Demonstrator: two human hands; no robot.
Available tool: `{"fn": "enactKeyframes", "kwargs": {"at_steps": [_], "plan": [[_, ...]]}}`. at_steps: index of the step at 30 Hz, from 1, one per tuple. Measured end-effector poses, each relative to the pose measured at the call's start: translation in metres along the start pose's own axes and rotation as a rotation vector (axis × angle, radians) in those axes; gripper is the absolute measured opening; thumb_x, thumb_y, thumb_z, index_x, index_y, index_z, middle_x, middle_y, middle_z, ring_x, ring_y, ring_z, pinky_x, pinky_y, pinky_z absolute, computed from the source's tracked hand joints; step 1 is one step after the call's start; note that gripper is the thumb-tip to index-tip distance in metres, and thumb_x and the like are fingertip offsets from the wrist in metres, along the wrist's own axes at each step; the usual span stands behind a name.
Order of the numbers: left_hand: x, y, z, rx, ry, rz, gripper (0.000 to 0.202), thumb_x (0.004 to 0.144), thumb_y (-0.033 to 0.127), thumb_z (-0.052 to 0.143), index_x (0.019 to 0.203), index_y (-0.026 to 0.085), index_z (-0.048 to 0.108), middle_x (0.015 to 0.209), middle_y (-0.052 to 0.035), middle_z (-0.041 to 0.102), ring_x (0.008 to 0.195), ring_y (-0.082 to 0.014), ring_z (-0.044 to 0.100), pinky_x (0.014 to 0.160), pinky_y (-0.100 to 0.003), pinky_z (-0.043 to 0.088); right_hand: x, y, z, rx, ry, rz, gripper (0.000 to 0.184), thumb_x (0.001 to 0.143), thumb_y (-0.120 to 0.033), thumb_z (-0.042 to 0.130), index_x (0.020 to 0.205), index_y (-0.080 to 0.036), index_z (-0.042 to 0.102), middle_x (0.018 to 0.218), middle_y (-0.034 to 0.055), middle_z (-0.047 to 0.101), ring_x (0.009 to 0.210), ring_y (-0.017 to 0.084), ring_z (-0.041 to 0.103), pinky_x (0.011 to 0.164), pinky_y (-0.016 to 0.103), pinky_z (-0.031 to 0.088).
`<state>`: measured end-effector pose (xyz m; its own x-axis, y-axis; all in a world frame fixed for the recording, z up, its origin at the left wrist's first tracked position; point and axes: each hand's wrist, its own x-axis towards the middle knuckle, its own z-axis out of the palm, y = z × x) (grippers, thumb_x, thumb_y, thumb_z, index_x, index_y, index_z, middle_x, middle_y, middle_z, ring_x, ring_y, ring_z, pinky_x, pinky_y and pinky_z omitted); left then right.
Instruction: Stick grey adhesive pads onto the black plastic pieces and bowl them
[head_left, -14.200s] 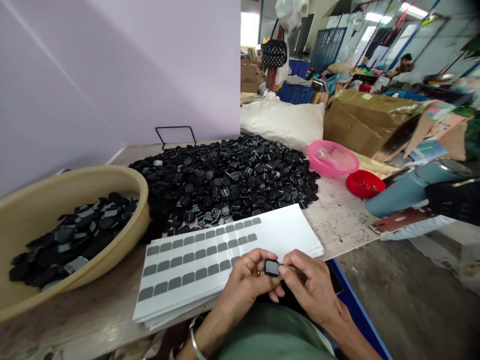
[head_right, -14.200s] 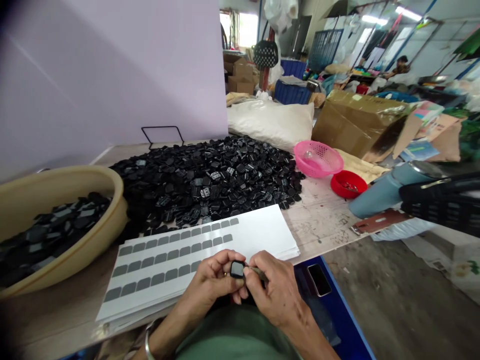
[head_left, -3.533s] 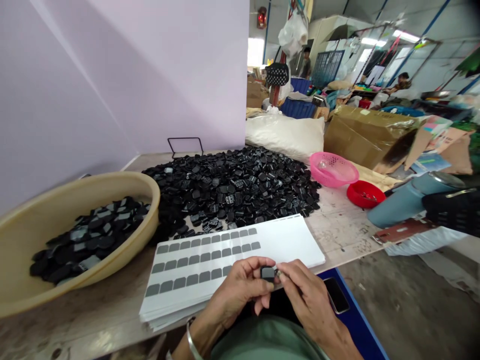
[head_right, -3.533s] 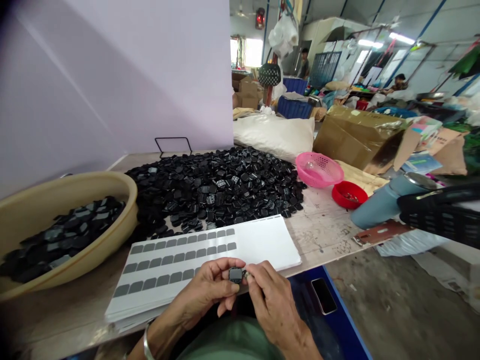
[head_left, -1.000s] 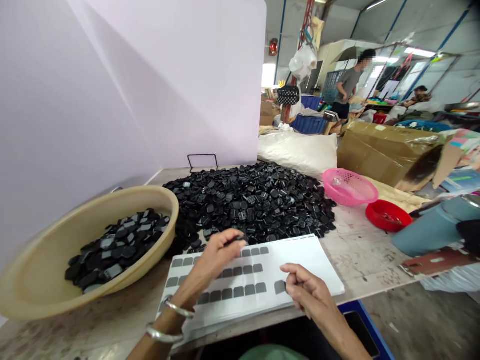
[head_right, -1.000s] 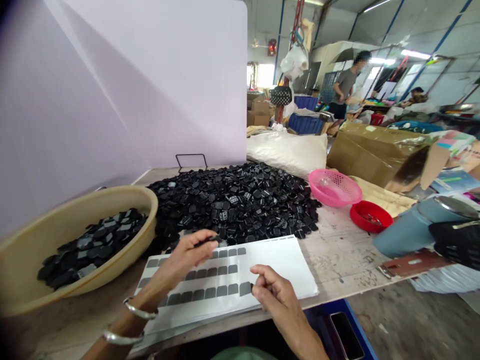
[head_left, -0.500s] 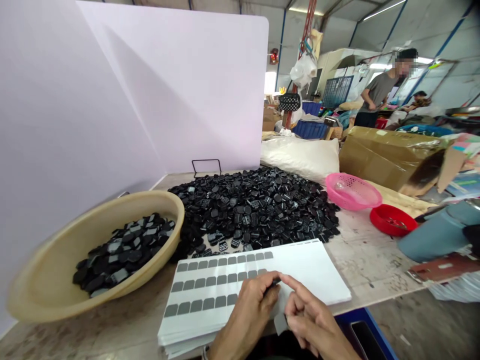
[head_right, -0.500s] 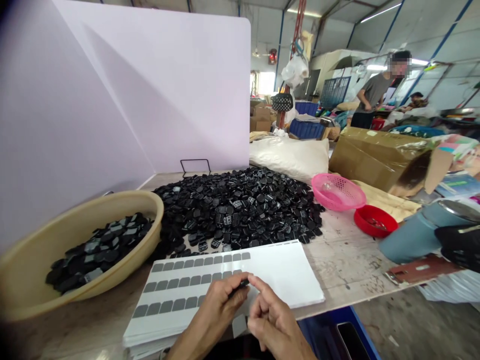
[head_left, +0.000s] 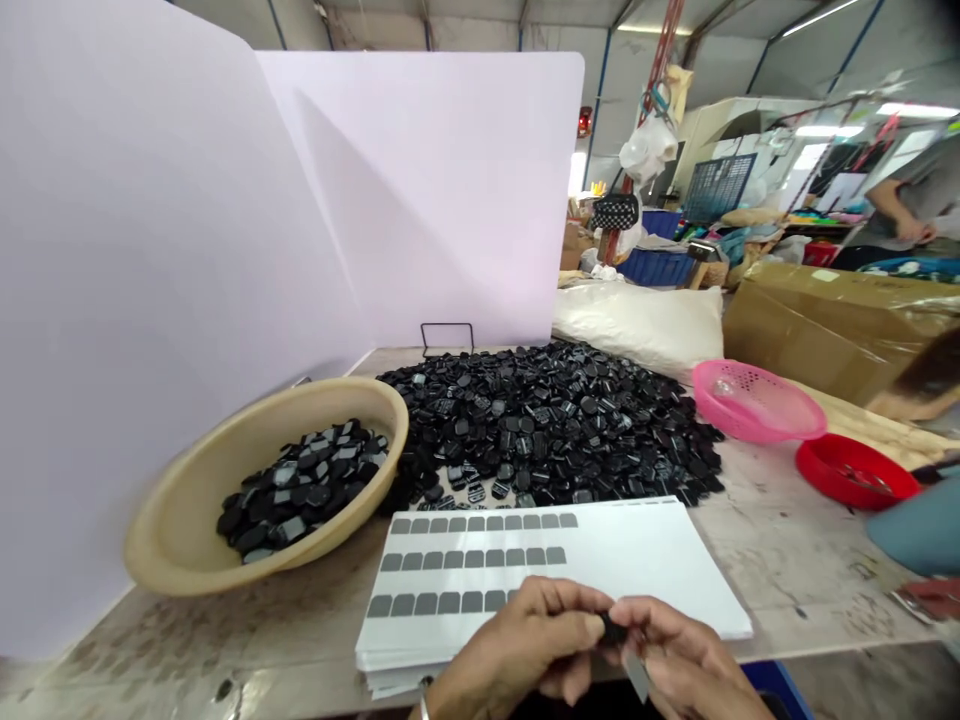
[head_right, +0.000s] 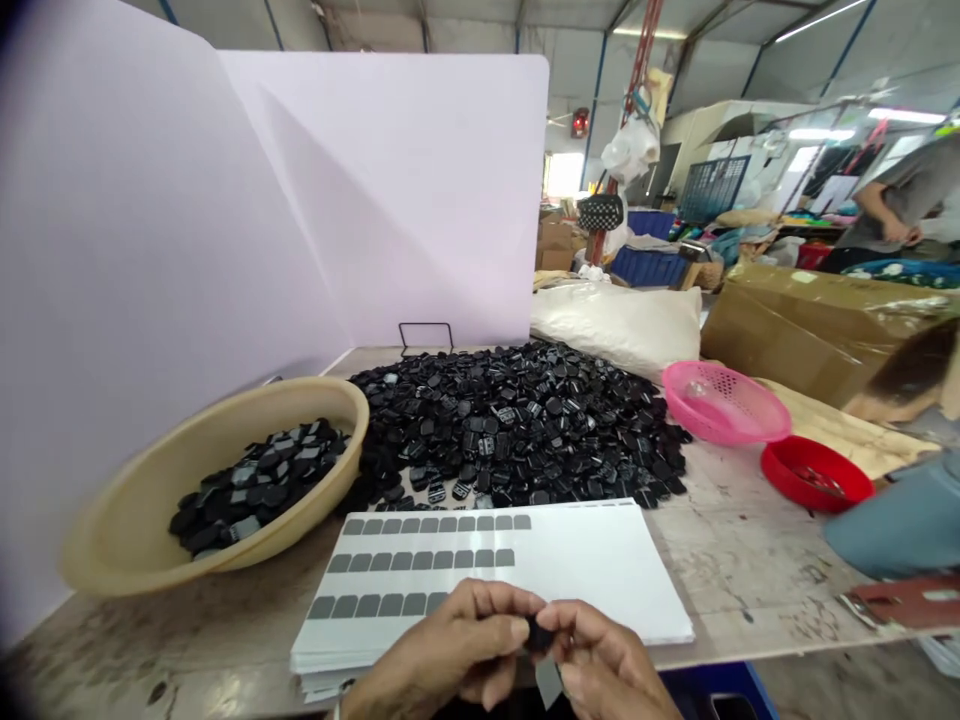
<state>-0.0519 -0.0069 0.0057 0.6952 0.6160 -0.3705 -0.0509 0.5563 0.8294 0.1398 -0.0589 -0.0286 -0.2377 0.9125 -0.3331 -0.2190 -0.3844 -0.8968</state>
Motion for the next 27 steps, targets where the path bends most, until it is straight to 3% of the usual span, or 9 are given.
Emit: {"fn": "enactKeyframes", "kwargs": {"at_steps": [3,5,9,13,15,18,27], "plan": [[0.001,-0.002,-0.003,-0.059,0.024,-0.01,0.037,0.067,0.03,0.075,0.098,0.014,0.062,0.075,-0.0006,0.06,0.04,-0.0023,0.045,0.037,-0.015,0.022,-0.001,-0.009,0.001,-0.105,-0.071,0.032,0.052,0.069,-0.057,0.068,0.104,-0.019,0.065,0.052,-0.0052,0.049,0.036,0.003,0.028,0.036,0.016,0.017],[0.002,-0.003,-0.002,-0.063,0.024,0.017,0.038,0.066,0.028,0.077,0.099,0.015,0.061,0.075,0.0014,0.058,0.041,-0.0023,0.046,0.037,-0.015,0.022,-0.001,-0.017,0.006,-0.185,-0.008,0.021,0.045,0.071,-0.049,0.069,0.103,-0.018,0.067,0.048,-0.0065,0.046,0.038,0.004,0.031,0.037,0.016,0.019],[0.003,-0.002,0.0,-0.09,0.055,0.031,0.039,0.072,0.027,0.073,0.108,0.016,0.06,0.071,0.0022,0.056,0.045,-0.0024,0.046,0.04,-0.014,0.024,-0.003,-0.028,0.009,-0.202,0.192,-0.066,0.039,0.073,-0.045,0.067,0.103,-0.019,0.068,0.073,-0.0003,0.058,0.043,0.005,0.039,0.037,0.016,0.022],[0.004,0.0,0.001,-0.196,0.134,0.017,0.04,0.067,0.025,0.078,0.102,0.018,0.058,0.072,0.005,0.052,0.048,-0.0025,0.049,0.046,-0.014,0.033,-0.007,-0.03,0.009,-0.378,0.358,-0.229,0.031,0.083,-0.042,0.058,0.103,-0.02,0.067,0.081,0.0019,0.06,0.058,0.012,0.051,0.049,0.022,0.04],[0.006,-0.001,0.002,-0.228,0.144,0.036,0.043,0.063,0.023,0.08,0.097,0.018,0.055,0.078,0.0046,0.053,0.049,-0.0032,0.052,0.044,-0.015,0.034,-0.008,-0.028,0.011,-0.562,0.368,-0.365,0.023,0.089,-0.036,0.053,0.1,-0.021,0.066,0.082,0.0025,0.06,0.071,0.016,0.056,0.063,0.026,0.045],[0.011,-0.005,0.003,-0.21,0.142,0.059,0.042,0.062,0.019,0.079,0.094,0.018,0.052,0.08,0.0041,0.053,0.048,-0.0036,0.052,0.04,-0.015,0.033,-0.007,-0.022,0.016,-0.74,0.353,-0.506,0.018,0.094,-0.026,0.046,0.102,-0.023,0.062,0.088,0.0033,0.061,0.081,0.017,0.058,0.072,0.026,0.045],[0.018,-0.01,0.006,-0.081,0.215,0.074,0.038,0.066,0.018,0.074,0.095,0.018,0.049,0.073,0.0071,0.049,0.043,-0.003,0.05,0.037,-0.015,0.033,-0.002,-0.013,0.019,-0.98,0.328,-0.58,0.023,0.096,-0.016,0.039,0.11,-0.023,0.056,0.094,0.005,0.061,0.085,0.018,0.059,0.074,0.029,0.044]]}}
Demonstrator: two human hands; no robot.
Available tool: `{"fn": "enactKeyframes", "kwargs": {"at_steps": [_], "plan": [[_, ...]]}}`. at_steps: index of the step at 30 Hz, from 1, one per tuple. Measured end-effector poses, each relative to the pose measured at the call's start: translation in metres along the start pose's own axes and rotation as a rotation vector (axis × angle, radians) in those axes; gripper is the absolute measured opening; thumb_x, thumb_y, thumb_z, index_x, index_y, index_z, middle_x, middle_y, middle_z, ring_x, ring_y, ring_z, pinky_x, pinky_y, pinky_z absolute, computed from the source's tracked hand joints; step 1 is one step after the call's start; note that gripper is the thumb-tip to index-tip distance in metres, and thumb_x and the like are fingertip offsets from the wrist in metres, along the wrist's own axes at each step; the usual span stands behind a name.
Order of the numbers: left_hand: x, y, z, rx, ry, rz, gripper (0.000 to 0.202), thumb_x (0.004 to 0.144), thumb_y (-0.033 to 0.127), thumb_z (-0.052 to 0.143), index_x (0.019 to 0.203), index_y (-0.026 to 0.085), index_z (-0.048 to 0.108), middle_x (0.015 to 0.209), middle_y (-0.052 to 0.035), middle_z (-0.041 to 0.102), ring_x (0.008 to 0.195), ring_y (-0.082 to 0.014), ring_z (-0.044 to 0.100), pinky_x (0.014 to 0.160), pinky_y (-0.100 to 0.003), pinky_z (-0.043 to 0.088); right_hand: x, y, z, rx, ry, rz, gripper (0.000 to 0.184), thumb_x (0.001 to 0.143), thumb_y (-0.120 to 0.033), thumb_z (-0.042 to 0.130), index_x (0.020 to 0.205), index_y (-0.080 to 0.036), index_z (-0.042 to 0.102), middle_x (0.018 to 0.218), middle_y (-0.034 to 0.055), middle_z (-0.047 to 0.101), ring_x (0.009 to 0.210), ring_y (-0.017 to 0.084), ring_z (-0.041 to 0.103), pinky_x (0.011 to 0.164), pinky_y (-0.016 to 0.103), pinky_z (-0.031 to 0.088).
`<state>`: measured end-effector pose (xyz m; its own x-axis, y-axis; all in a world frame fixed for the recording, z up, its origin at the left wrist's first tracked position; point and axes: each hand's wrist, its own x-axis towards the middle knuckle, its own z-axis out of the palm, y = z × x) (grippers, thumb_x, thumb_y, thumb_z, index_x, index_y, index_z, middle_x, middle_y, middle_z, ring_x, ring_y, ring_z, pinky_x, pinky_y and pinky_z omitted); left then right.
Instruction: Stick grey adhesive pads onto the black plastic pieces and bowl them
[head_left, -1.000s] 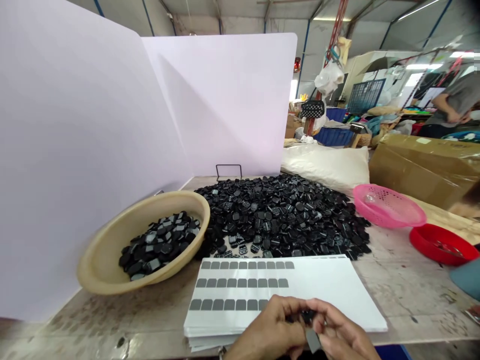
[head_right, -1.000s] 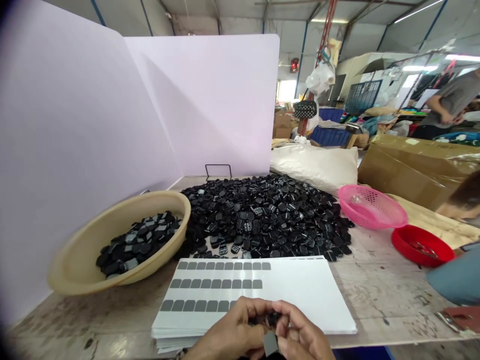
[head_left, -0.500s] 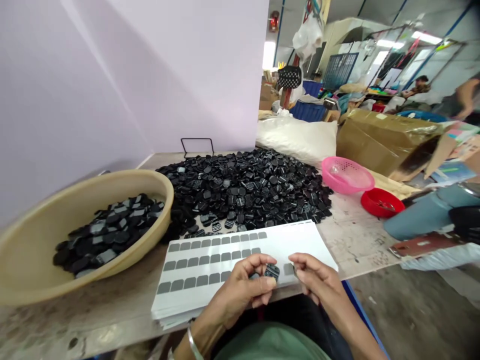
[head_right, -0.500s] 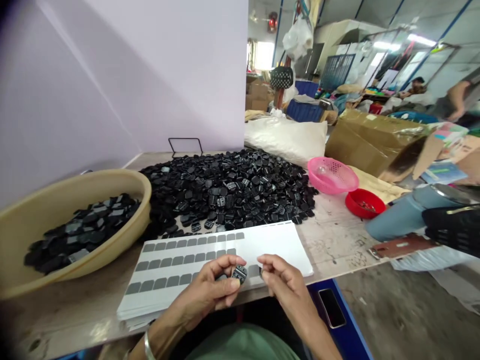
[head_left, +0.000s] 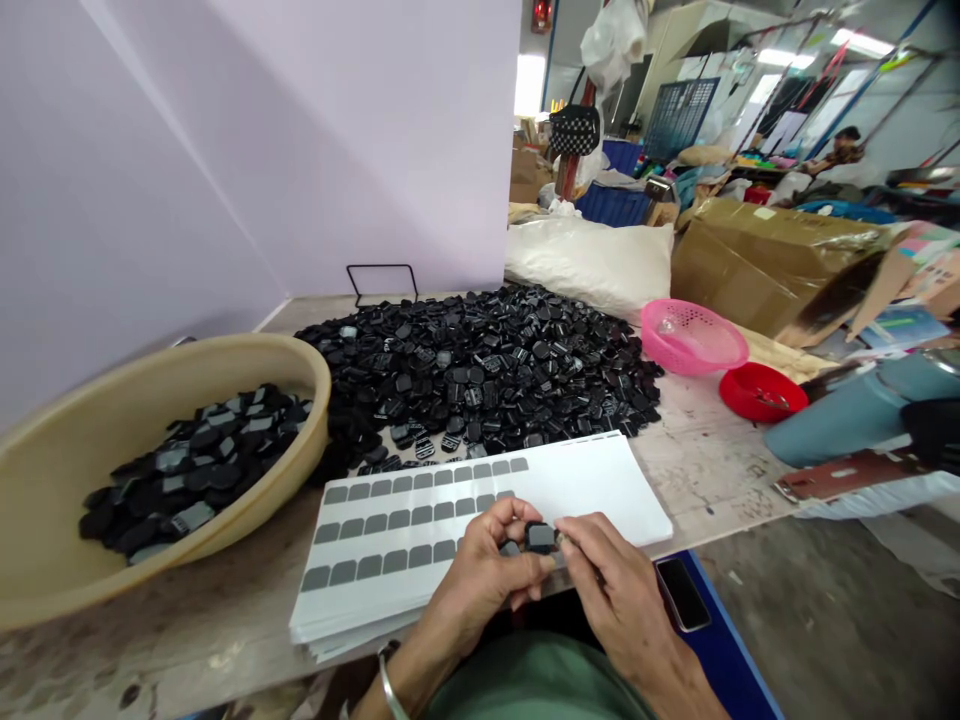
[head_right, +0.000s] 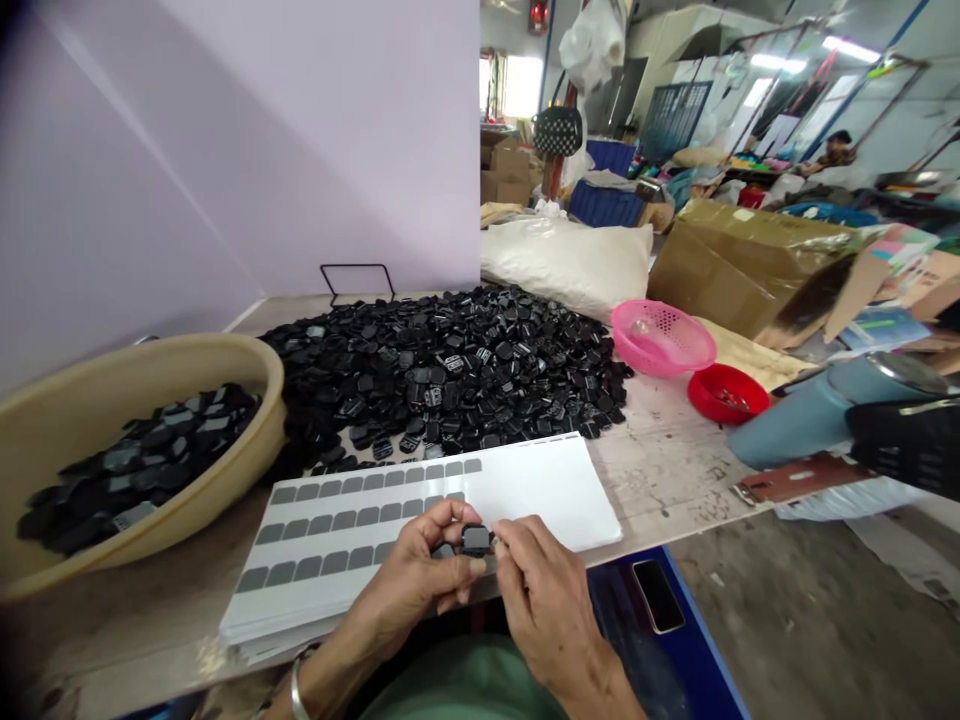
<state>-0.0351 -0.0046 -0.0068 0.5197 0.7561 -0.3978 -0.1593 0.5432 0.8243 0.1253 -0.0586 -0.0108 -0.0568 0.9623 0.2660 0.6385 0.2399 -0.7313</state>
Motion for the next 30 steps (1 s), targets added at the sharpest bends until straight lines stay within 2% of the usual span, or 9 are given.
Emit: {"fn": "enactKeyframes", "kwargs": {"at_steps": [15,27,30], "plan": [[-0.0028,-0.0019,0.0027,-0.003,-0.006,0.021,0.033,0.069,0.017,0.072,0.091,0.018,0.047,0.068,0.0075,0.052,0.043,-0.0019,0.047,0.037,-0.012,0.031,-0.0021,0.0006,0.0064,0.022,0.0,-0.011,0.023,0.096,-0.017,0.039,0.111,-0.025,0.055,0.092,0.003,0.059,0.081,0.016,0.058,0.071,0.029,0.045],[-0.0036,-0.0026,0.0023,0.045,0.001,0.037,0.031,0.067,0.016,0.07,0.089,0.017,0.048,0.071,0.0064,0.052,0.043,-0.0028,0.049,0.036,-0.013,0.032,-0.0036,-0.0013,0.0056,-0.083,-0.044,-0.016,0.022,0.097,-0.018,0.036,0.107,-0.025,0.054,0.088,0.0024,0.057,0.078,0.017,0.058,0.068,0.03,0.046],[-0.0044,-0.0021,0.0038,0.055,-0.001,0.05,0.032,0.068,0.022,0.072,0.089,0.018,0.048,0.068,0.0061,0.053,0.042,-0.0036,0.048,0.036,-0.014,0.031,-0.0035,-0.0038,0.005,-0.132,-0.062,-0.019,0.022,0.097,-0.018,0.034,0.102,-0.024,0.055,0.087,0.0028,0.057,0.077,0.017,0.058,0.067,0.03,0.046]]}}
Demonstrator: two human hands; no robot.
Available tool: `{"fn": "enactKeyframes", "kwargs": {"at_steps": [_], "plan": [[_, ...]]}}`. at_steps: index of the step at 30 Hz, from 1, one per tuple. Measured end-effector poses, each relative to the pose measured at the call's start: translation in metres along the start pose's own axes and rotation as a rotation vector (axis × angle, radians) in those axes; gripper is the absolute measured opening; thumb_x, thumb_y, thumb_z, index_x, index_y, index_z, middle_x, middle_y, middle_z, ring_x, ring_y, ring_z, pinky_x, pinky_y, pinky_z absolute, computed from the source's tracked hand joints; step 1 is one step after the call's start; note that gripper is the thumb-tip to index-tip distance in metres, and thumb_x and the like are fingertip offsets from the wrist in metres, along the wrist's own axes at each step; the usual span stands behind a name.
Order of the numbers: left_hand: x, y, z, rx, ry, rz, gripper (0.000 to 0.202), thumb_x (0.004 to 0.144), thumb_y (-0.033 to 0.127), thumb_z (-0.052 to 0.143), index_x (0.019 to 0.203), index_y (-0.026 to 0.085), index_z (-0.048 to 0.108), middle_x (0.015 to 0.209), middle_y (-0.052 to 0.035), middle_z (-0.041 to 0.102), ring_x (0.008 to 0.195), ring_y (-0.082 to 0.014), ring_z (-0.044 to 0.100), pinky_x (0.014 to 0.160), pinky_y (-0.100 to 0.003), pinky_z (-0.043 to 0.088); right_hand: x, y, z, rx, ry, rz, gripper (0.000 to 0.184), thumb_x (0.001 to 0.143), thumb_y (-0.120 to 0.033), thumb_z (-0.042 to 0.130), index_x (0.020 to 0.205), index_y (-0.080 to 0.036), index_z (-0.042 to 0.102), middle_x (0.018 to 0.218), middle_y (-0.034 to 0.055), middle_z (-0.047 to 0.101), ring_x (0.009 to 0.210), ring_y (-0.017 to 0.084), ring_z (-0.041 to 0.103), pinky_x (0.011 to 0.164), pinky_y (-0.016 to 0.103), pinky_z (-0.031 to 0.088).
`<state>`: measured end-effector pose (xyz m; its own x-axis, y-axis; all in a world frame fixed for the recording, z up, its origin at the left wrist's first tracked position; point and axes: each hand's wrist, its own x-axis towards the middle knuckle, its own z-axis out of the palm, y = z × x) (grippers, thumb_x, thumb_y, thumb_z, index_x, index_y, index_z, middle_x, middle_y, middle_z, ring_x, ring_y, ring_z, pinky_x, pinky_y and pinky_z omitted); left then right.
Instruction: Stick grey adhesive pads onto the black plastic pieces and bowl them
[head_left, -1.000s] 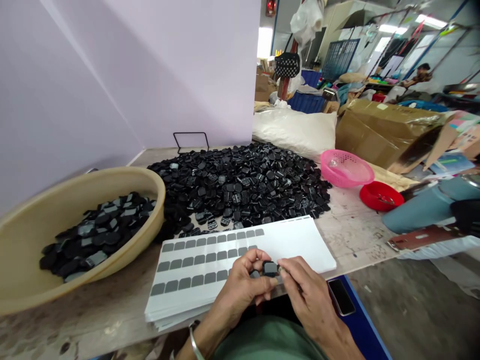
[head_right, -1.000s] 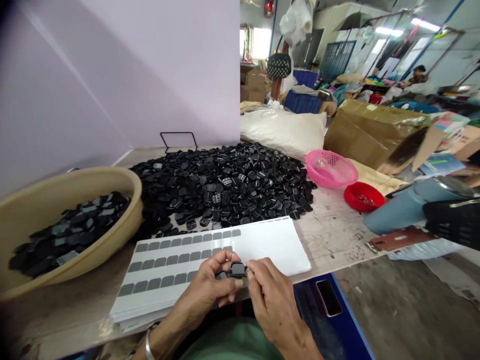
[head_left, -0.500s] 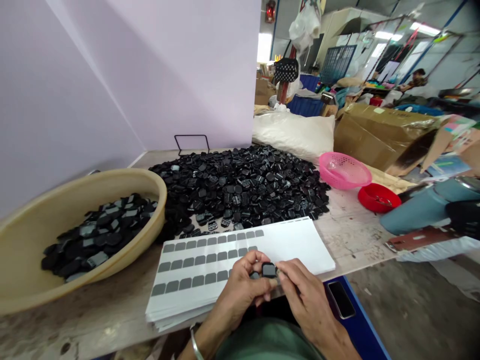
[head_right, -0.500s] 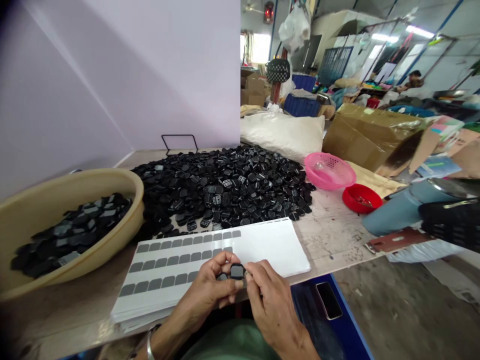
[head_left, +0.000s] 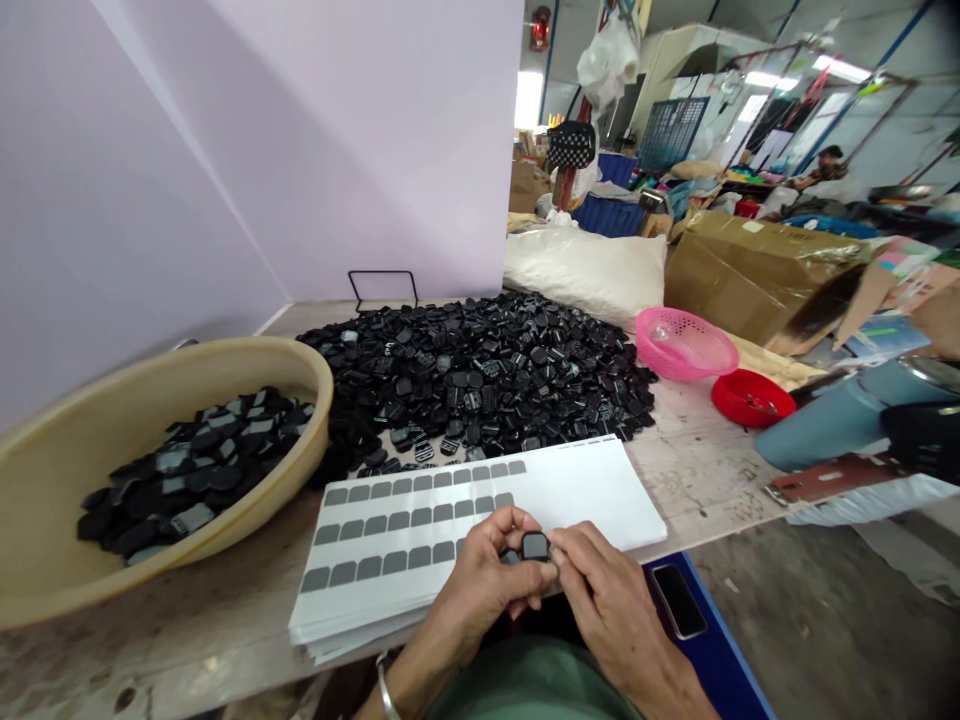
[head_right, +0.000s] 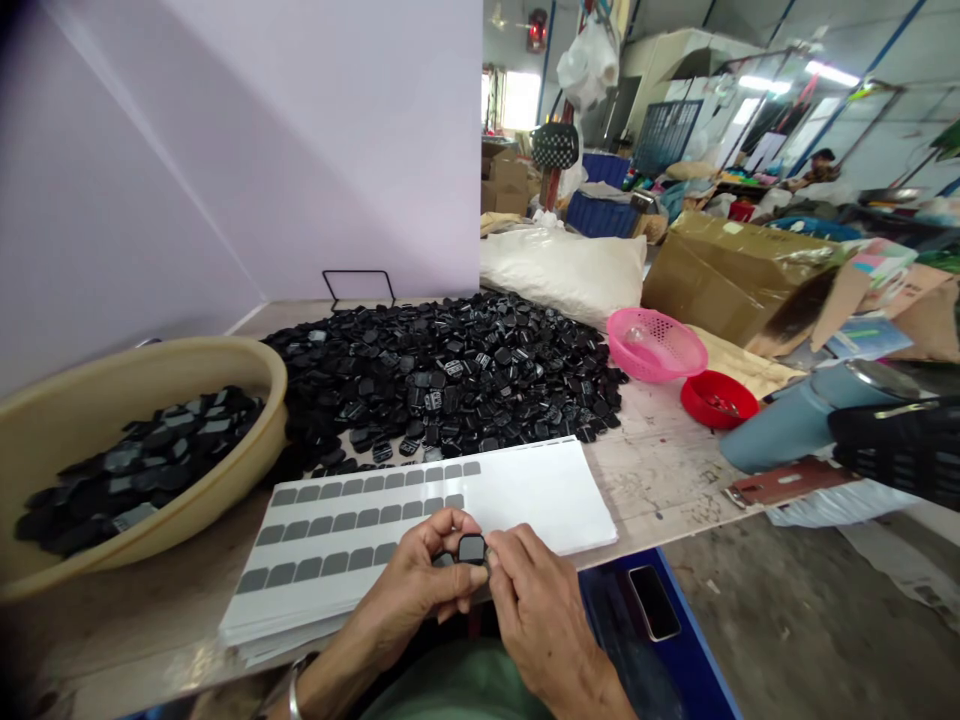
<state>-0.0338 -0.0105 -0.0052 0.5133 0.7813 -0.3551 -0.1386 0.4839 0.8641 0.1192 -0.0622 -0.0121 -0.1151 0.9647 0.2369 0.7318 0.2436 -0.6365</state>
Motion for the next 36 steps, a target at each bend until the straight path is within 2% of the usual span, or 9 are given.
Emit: {"fn": "enactKeyframes", "kwargs": {"at_steps": [4,7,11,13,15,18,23,30,36], "plan": [[0.001,-0.004,0.001,0.078,-0.023,0.017,0.024,0.082,0.039,0.06,0.087,0.018,0.048,0.046,0.0073,0.05,0.033,-0.0049,0.035,0.034,-0.016,0.024,-0.001,-0.006,0.002,-0.049,-0.028,-0.017,0.024,0.095,-0.015,0.032,0.101,-0.022,0.054,0.086,0.0034,0.057,0.077,0.018,0.058,0.066,0.029,0.045],[-0.001,-0.001,-0.006,0.205,0.015,0.048,0.022,0.085,0.039,0.056,0.083,0.018,0.051,0.046,0.0068,0.047,0.037,-0.0066,0.036,0.037,-0.018,0.027,0.0,-0.003,0.002,-0.101,-0.059,-0.033,0.023,0.095,-0.017,0.033,0.098,-0.023,0.055,0.085,0.0031,0.058,0.077,0.018,0.059,0.068,0.029,0.044],[-0.004,0.021,-0.033,0.43,0.284,0.206,0.019,0.084,0.036,0.056,0.086,0.018,0.058,0.061,0.0038,0.054,0.047,-0.008,0.041,0.046,-0.019,0.032,0.008,0.02,-0.009,-0.266,-0.01,0.085,0.023,0.096,-0.018,0.033,0.105,-0.023,0.054,0.089,0.0029,0.061,0.08,0.019,0.061,0.071,0.031,0.043],[-0.002,0.032,-0.045,0.531,0.36,0.243,0.021,0.084,0.037,0.055,0.092,0.019,0.059,0.067,0.0021,0.059,0.052,-0.01,0.044,0.05,-0.021,0.034,0.019,0.031,-0.016,-0.348,0.019,0.168,0.02,0.095,-0.019,0.036,0.107,-0.023,0.051,0.096,0.0028,0.064,0.082,0.019,0.063,0.071,0.03,0.041],[0.004,0.038,-0.049,0.662,0.309,0.251,0.023,0.085,0.035,0.052,0.1,0.019,0.061,0.075,0.0001,0.063,0.062,-0.0132,0.051,0.057,-0.023,0.038,0.034,0.036,-0.019,-0.433,-0.007,0.185,0.017,0.094,-0.019,0.037,0.104,-0.022,0.051,0.097,0.0023,0.065,0.082,0.019,0.063,0.068,0.03,0.039],[0.015,0.037,-0.041,0.907,0.175,0.26,0.025,0.088,0.028,0.044,0.105,0.021,0.063,0.087,-0.002,0.065,0.079,-0.0173,0.058,0.07,-0.026,0.041,0.061,0.033,-0.012,-0.512,-0.048,0.141,0.015,0.094,-0.018,0.037,0.093,-0.021,0.052,0.089,0.0015,0.063,0.079,0.018,0.062,0.065,0.029,0.036],[0.027,0.038,-0.026,1.29,0.049,0.272,0.026,0.09,0.02,0.037,0.085,0.02,0.062,0.085,-0.0037,0.061,0.077,-0.0181,0.059,0.066,-0.027,0.038,0.091,0.023,0.008,-0.542,-0.078,0.064,0.014,0.092,-0.019,0.042,0.083,-0.021,0.053,0.086,0.0021,0.06,0.078,0.018,0.059,0.063,0.029,0.031],[0.034,0.044,-0.029,1.383,-0.038,0.264,0.024,0.091,0.02,0.037,0.09,0.021,0.062,0.085,-0.0054,0.06,0.077,-0.0194,0.06,0.063,-0.027,0.037,0.094,0.021,0.01,-0.466,-0.096,0.081,0.016,0.092,-0.017,0.041,0.084,-0.021,0.054,0.084,0.0018,0.058,0.075,0.016,0.057,0.063,0.027,0.031],[0.034,0.039,-0.027,1.428,-0.046,0.307,0.025,0.09,0.018,0.037,0.088,0.02,0.062,0.086,-0.0069,0.061,0.072,-0.0201,0.059,0.06,-0.028,0.035,0.105,0.024,0.009,-0.251,-0.099,0.121,0.013,0.086,-0.017,0.044,0.078,-0.02,0.054,0.075,0.0003,0.056,0.067,0.015,0.052,0.061,0.026,0.03]]}}
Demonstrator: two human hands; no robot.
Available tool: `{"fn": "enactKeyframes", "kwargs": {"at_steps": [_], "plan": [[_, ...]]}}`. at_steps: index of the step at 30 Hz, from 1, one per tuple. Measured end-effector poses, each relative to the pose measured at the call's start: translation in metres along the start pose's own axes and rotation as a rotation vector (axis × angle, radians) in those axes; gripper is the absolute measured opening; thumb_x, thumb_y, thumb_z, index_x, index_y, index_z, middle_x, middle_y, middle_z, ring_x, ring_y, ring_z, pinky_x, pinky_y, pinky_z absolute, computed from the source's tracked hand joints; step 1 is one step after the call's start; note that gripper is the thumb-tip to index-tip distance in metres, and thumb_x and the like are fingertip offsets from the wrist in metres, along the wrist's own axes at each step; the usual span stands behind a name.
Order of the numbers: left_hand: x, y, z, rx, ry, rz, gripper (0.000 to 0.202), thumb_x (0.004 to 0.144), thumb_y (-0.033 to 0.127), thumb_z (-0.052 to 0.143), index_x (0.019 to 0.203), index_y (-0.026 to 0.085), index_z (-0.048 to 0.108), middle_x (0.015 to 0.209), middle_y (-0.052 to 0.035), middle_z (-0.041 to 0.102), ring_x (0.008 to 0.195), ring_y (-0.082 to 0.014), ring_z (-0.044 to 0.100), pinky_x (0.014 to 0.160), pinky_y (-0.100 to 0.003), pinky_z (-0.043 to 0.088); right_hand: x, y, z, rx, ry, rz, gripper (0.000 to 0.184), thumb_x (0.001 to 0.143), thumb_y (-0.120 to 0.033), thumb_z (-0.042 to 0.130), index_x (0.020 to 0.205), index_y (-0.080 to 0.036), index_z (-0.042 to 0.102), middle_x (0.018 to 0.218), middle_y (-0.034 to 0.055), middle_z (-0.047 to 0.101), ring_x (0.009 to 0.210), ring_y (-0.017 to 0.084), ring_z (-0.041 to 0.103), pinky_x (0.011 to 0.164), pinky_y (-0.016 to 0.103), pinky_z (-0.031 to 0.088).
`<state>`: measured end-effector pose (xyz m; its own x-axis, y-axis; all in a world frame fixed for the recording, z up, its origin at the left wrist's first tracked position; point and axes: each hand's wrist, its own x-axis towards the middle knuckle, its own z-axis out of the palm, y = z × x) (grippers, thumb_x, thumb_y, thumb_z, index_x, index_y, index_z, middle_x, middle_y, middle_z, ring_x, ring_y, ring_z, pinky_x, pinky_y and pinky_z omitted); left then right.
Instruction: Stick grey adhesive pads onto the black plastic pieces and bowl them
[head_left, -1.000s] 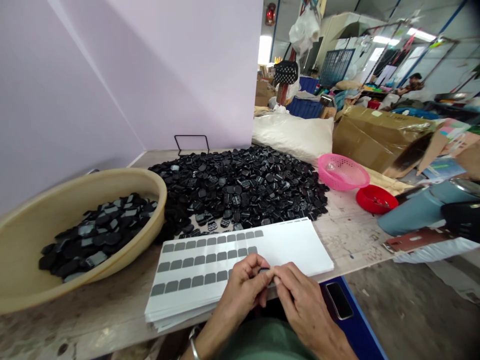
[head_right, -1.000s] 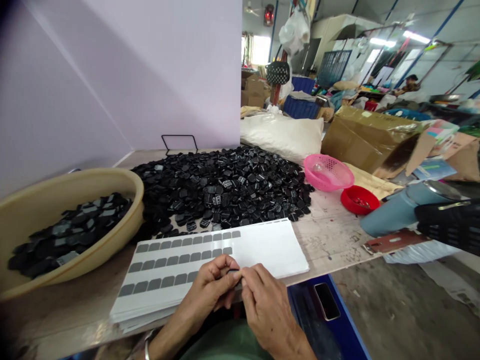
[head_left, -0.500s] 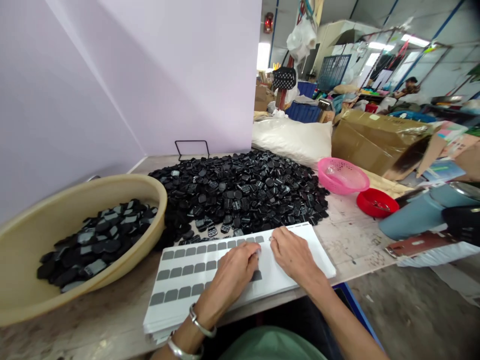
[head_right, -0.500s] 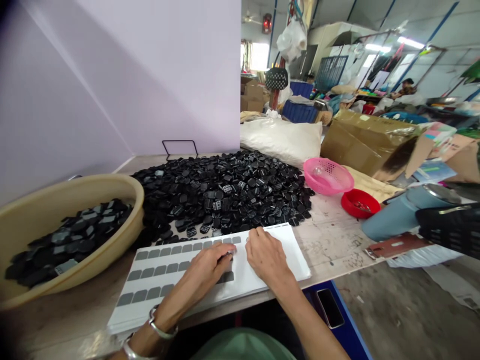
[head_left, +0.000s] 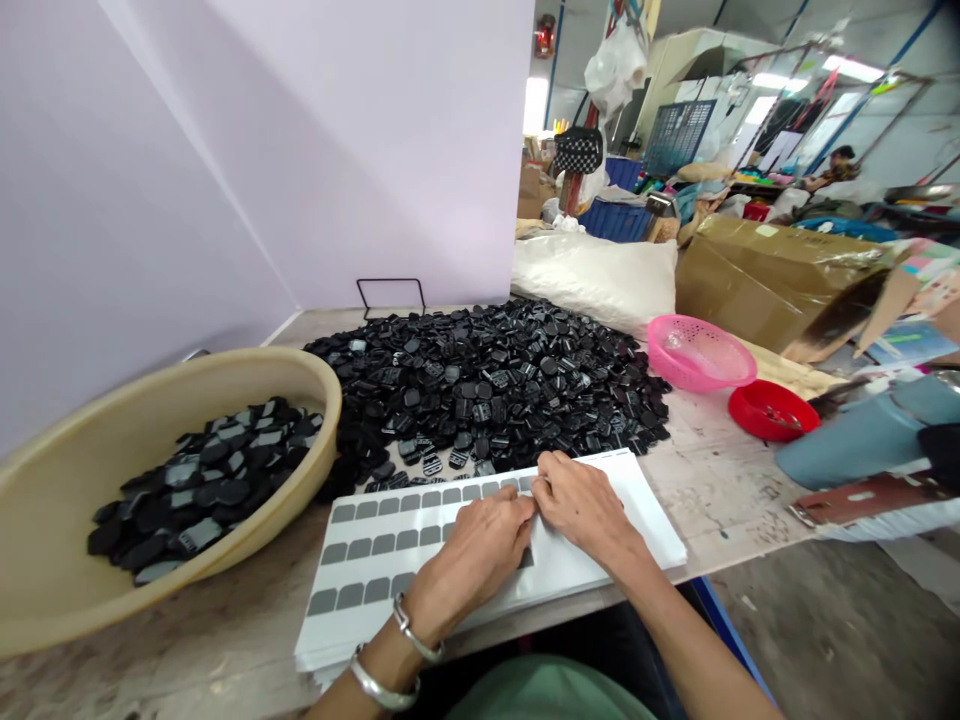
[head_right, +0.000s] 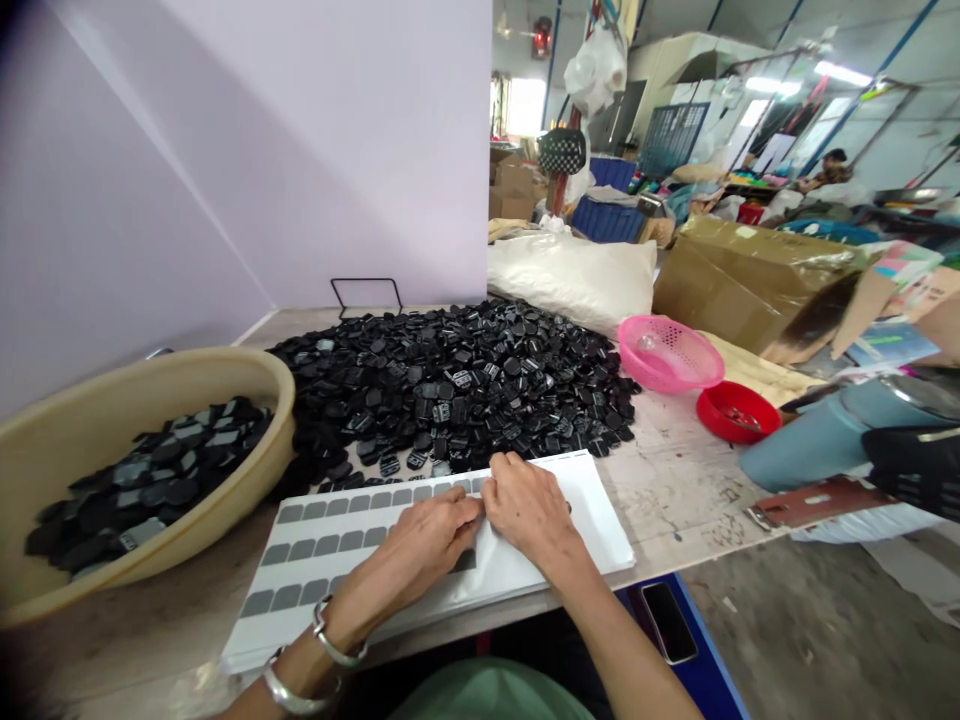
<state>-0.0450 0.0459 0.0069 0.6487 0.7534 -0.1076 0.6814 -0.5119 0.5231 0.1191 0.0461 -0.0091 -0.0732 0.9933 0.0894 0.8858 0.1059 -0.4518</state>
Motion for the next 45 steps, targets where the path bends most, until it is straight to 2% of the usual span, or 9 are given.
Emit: {"fn": "enactKeyframes", "kwargs": {"at_steps": [5,8,10,13,17,20,25,29,45], "plan": [[-0.008,0.001,-0.004,-0.118,0.055,0.018,0.026,0.09,0.019,0.04,0.082,0.021,0.064,0.083,-0.005,0.064,0.07,-0.0183,0.059,0.062,-0.027,0.039,0.0,0.013,-0.012,0.317,-0.048,-0.017,0.018,0.086,-0.026,0.043,0.071,-0.02,0.05,0.063,-0.0043,0.047,0.062,0.012,0.048,0.056,0.021,0.034],[-0.025,-0.01,-0.031,-0.274,0.172,-0.062,0.025,0.09,0.024,0.042,0.092,0.023,0.067,0.091,-0.0036,0.069,0.08,-0.0185,0.062,0.071,-0.026,0.044,-0.014,0.021,-0.021,0.469,-0.043,0.023,0.023,0.088,-0.034,0.041,0.072,-0.02,0.049,0.06,-0.0046,0.041,0.055,0.011,0.042,0.05,0.021,0.033],[-0.045,-0.026,-0.061,-0.247,0.386,-0.231,0.028,0.091,0.03,0.042,0.105,0.023,0.065,0.104,-0.0043,0.069,0.09,-0.0201,0.062,0.077,-0.028,0.046,-0.028,0.025,-0.027,0.627,-0.042,0.129,0.023,0.086,-0.039,0.046,0.074,-0.02,0.051,0.059,-0.0049,0.039,0.052,0.011,0.038,0.047,0.021,0.03],[-0.079,-0.05,-0.112,0.181,0.626,-0.576,0.035,0.092,0.04,0.04,0.115,0.023,0.06,0.109,-0.0063,0.067,0.088,-0.0239,0.062,0.078,-0.033,0.047,-0.047,0.029,-0.03,0.823,-0.056,0.302,0.025,0.08,-0.045,0.055,0.078,-0.02,0.056,0.056,-0.0053,0.038,0.049,0.01,0.035,0.044,0.022,0.026],[-0.101,-0.063,-0.149,0.794,0.635,-0.729,0.04,0.093,0.04,0.035,0.11,0.012,0.058,0.103,-0.0159,0.063,0.096,-0.0335,0.056,0.079,-0.041,0.045,-0.061,0.031,-0.022,0.918,-0.011,0.434,0.032,0.075,-0.05,0.058,0.081,-0.019,0.059,0.051,-0.0064,0.037,0.045,0.009,0.031,0.041,0.021,0.02],[-0.086,-0.061,-0.137,0.703,0.675,-0.615,0.04,0.092,0.038,0.038,0.115,0.01,0.056,0.109,-0.0157,0.061,0.102,-0.0313,0.054,0.085,-0.039,0.044,-0.065,0.03,-0.014,0.932,0.002,0.464,0.033,0.073,-0.05,0.058,0.083,-0.019,0.061,0.051,-0.0063,0.037,0.046,0.01,0.033,0.041,0.021,0.019],[-0.03,-0.069,-0.08,0.227,0.213,-0.383,0.023,0.091,0.027,0.042,0.101,0.02,0.062,0.09,-0.005,0.068,0.083,-0.0208,0.063,0.072,-0.028,0.044,-0.069,0.026,-0.01,0.899,-0.029,0.49,0.033,0.071,-0.052,0.06,0.083,-0.021,0.063,0.052,-0.006,0.037,0.046,0.01,0.034,0.042,0.022,0.021],[-0.003,-0.082,-0.051,0.263,0.128,-0.365,0.019,0.083,0.013,0.048,0.098,0.019,0.058,0.093,-0.0074,0.066,0.09,-0.0229,0.062,0.075,-0.03,0.042,-0.074,0.025,-0.01,0.914,-0.036,0.474,0.036,0.071,-0.055,0.06,0.081,-0.02,0.062,0.051,-0.0063,0.036,0.046,0.01,0.031,0.042,0.022,0.021],[0.013,-0.082,-0.043,0.336,0.162,-0.448,0.016,0.086,0.016,0.044,0.1,0.017,0.052,0.102,-0.0115,0.06,0.096,-0.0248,0.06,0.08,-0.033,0.043,-0.08,0.025,-0.008,0.919,-0.052,0.414,0.03,0.075,-0.049,0.058,0.079,-0.02,0.063,0.055,-0.005,0.038,0.05,0.011,0.035,0.045,0.022,0.025]]}}
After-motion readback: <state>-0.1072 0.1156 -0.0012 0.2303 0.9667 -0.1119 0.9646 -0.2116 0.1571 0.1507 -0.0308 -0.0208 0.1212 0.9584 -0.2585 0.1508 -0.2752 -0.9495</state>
